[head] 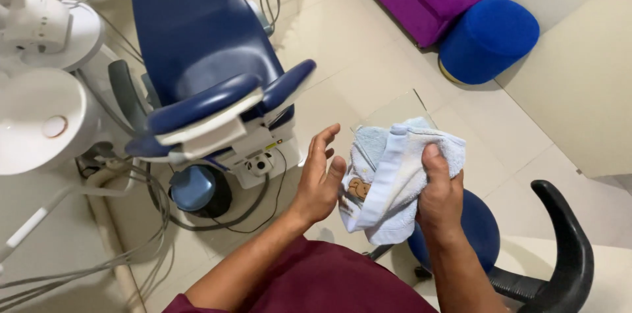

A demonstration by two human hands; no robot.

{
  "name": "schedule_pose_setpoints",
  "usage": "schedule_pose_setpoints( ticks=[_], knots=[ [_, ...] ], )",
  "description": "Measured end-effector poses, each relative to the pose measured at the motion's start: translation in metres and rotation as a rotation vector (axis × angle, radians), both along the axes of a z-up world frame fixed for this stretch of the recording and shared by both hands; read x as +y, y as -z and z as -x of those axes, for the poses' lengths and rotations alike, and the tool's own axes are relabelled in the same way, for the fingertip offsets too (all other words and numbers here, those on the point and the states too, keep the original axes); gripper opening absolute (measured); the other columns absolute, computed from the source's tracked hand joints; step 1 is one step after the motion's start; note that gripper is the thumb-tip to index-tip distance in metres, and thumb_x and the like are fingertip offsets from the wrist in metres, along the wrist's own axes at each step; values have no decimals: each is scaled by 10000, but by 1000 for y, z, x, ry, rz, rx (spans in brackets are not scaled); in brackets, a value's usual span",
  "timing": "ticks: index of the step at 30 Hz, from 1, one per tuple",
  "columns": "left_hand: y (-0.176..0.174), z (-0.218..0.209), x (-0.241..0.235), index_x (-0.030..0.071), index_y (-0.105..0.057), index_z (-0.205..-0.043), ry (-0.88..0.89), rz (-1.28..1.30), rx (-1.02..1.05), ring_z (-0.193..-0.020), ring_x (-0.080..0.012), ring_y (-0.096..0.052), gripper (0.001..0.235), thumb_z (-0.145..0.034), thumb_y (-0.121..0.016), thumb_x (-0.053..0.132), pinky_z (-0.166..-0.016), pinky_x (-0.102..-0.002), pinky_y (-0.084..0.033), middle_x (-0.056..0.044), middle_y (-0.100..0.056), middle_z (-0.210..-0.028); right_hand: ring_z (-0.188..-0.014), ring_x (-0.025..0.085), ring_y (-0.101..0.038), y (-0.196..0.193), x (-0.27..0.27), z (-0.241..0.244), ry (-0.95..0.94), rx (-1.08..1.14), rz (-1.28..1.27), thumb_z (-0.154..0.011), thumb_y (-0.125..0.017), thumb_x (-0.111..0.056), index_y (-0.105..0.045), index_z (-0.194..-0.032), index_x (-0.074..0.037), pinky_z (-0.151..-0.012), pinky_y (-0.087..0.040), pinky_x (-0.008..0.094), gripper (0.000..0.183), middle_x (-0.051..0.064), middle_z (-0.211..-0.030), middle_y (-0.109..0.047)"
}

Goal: The person organizes dental supplies on a tray, opening and closing small boxes containing dental files. They then pick up a glass plate, rinse it under a faucet, and dry it with a towel before returning to the tray to handle more boxes.

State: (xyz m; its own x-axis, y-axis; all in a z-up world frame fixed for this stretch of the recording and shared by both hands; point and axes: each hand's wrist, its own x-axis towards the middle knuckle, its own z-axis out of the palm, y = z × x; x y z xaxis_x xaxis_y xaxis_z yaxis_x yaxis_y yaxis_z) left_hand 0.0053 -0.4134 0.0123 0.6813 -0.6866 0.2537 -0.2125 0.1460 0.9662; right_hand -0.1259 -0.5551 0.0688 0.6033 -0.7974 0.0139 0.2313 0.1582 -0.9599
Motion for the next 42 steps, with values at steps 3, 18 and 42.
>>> schedule_pose_setpoints(
  ticks=[3, 18, 42],
  knots=[
    [-27, -4, -27, -6, -365, -1581, 82, -25, -226, -1506, -319, -403, 800, -1063, -423, 601, -1219, -390, -367, -249, -398, -1600, -1019, 229, -673, 11, -28, -4, -4, -18, -60, -1017, -494, -272, -605, -1269, 26, -890, -550, 383, 406, 157, -1136, -679],
    [-27, -132, -297, -76, -620, -1246, 295, 485, 665, -1268, -274, -566, 422, -1115, -410, 266, -1089, -457, -500, -163, -555, -1457, -1162, 241, -664, 7, -225, -71, 135, 215, 207, -1078, -387, -456, -568, -1363, 30, -989, -527, 373, 591, 144, -1281, -684],
    [-97, -275, -653, 15, -584, -1301, 93, 134, 280, -1139, -193, -645, 376, -1060, -472, 281, -1096, -393, -484, -71, -732, -1067, -1410, 384, -510, -95, -625, -211, -278, -548, -55, -1009, -547, -706, -422, -1580, 34, -1234, -415, 571, 943, 219, -1526, -526]
  ],
)
